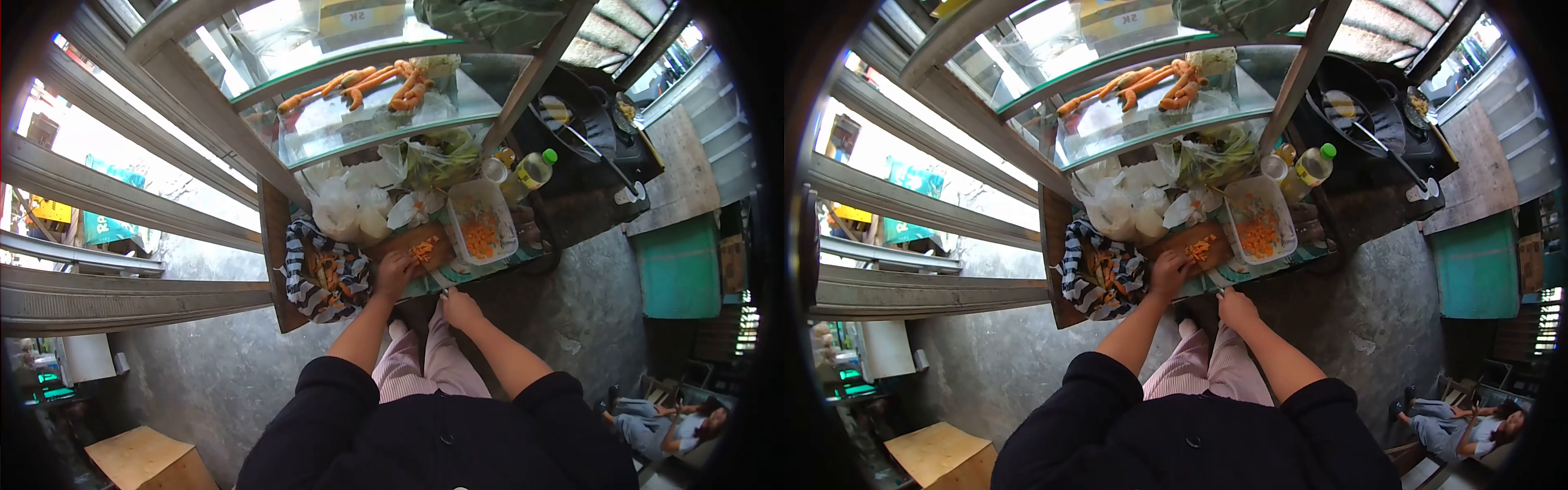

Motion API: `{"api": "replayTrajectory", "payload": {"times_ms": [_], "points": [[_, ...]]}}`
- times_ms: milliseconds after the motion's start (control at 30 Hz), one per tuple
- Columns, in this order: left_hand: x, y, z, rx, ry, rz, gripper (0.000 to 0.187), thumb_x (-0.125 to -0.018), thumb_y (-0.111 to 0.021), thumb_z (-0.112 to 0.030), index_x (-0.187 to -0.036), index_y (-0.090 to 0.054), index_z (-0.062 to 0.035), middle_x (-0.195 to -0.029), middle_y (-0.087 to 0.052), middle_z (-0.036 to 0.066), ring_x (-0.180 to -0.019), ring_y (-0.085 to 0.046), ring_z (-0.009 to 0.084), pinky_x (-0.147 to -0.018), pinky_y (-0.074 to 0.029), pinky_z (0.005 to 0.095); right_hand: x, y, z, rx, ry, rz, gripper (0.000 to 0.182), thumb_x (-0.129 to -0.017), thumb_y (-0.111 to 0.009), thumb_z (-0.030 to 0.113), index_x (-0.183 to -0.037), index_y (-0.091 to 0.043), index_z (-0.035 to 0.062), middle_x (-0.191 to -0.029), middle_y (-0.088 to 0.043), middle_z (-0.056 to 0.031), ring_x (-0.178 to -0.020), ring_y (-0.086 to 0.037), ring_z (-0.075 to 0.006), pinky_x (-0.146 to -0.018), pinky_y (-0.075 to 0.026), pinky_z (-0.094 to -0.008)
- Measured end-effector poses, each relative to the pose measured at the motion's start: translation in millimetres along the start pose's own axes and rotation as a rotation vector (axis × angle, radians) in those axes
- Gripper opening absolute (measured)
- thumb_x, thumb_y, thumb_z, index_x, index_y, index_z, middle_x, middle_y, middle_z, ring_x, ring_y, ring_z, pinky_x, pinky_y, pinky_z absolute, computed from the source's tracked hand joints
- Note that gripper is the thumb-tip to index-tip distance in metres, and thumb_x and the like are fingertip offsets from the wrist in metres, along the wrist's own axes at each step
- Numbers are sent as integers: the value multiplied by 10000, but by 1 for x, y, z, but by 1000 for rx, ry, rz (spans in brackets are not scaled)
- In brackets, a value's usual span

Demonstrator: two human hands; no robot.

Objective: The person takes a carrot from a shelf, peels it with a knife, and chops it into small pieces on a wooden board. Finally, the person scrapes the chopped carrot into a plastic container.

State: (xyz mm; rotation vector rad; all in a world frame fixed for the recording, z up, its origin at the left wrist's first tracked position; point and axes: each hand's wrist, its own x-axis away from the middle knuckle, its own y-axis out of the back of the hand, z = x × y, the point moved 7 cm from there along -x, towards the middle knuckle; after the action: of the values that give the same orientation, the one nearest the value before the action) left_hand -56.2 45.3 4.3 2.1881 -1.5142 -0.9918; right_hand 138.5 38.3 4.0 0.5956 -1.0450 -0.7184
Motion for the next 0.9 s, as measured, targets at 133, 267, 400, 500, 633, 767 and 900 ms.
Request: {"api": "replayTrajectory", "payload": {"times_ms": [133, 267, 400, 500, 633, 767, 900], "points": [[-4, 19, -18, -92, -54, -38, 143, -692, -769, -129, -815, -712, -85, -901, -697, 72, -936, -622, 294, -835, -490, 408, 2, 6, 5, -53, 59, -25, 341, -969, -466, 274, -995, -554, -54, -863, -643, -309, -876, -621, -480, -777, -491, -545], [0, 23, -15, -68, -22, -77, 154, -682, -770, -137, -824, -722, -102, -905, -702, 48, -954, -613, 295, -840, -485, 406, 11, 9, 9, -92, 82, -52, 339, -974, -462, 275, -974, -548, -54, -825, -636, -313, -852, -622, -478, -765, -491, -547], [8, 7, 4, -83, 27, -26, 158, -687, -767, -132, -834, -721, -97, -889, -705, 55, -938, -619, 303, -839, -484, 407, 10, -1, 8, -45, 81, -45, 332, -978, -466, 284, -994, -561, -34, -852, -659, -281, -815, -639, -457, -751, -510, -530], [9, 4, 5, -52, 25, -30, 152, -700, -763, -125, -840, -716, -91, -875, -705, 64, -930, -623, 304, -841, -484, 407, 12, -6, 6, -5, 31, -65, 323, -977, -470, 281, -1011, -554, -29, -877, -665, -273, -835, -649, -444, -750, -517, -526], [9, 2, 5, -5, 29, -42, 129, -709, -759, -118, -823, -709, -84, -877, -705, 62, -921, -622, 303, -841, -483, 408, 7, -5, 6, 44, 1, -36, 318, -974, -477, 278, -1026, -550, -27, -909, -667, -269, -864, -654, -438, -757, -523, -518], [1, 7, 2, 27, 95, -18, 121, -706, -761, -102, -803, -695, -70, -853, -694, 78, -905, -617, 315, -843, -479, 412, 2, -6, 3, 27, 18, -41, 317, -971, -483, 278, -1020, -550, -28, -903, -666, -273, -872, -649, -446, -761, -519, -519], [5, 10, 6, 42, 66, -18, 140, -700, -779, -106, -796, -690, -57, -812, -683, 94, -897, -622, 324, -851, -486, 407, 10, -4, 4, -40, 61, -56, 324, -971, -481, 288, -991, -548, -28, -869, -660, -281, -844, -642, -459, -756, -512, -526]]}}
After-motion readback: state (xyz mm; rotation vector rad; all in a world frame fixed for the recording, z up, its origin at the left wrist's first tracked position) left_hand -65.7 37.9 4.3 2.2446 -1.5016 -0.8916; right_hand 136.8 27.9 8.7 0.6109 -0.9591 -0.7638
